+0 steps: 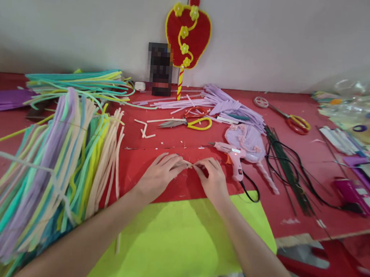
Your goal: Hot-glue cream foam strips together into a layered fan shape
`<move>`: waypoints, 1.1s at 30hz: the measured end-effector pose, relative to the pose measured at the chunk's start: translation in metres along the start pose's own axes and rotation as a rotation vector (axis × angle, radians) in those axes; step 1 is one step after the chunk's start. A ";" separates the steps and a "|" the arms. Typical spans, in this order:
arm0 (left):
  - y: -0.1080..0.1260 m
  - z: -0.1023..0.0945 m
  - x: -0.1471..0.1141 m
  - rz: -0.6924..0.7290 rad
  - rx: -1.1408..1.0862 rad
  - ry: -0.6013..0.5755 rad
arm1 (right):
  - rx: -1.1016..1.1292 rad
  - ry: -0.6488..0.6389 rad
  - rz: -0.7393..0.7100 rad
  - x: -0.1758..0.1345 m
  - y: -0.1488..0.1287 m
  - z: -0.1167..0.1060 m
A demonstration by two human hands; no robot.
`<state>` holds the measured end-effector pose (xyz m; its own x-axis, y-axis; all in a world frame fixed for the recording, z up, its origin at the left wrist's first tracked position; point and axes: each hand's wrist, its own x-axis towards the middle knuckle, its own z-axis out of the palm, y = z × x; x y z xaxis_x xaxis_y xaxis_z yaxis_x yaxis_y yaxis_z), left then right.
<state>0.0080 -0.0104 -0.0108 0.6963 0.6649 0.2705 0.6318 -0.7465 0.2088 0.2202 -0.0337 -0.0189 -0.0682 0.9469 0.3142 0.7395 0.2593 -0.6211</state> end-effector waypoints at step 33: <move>0.001 -0.001 0.002 -0.023 0.005 -0.031 | 0.003 -0.025 0.040 0.001 -0.003 -0.003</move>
<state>0.0095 -0.0099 -0.0093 0.6920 0.6821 0.2363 0.6490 -0.7312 0.2103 0.2201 -0.0339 -0.0144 -0.0551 0.9610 0.2709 0.7403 0.2214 -0.6347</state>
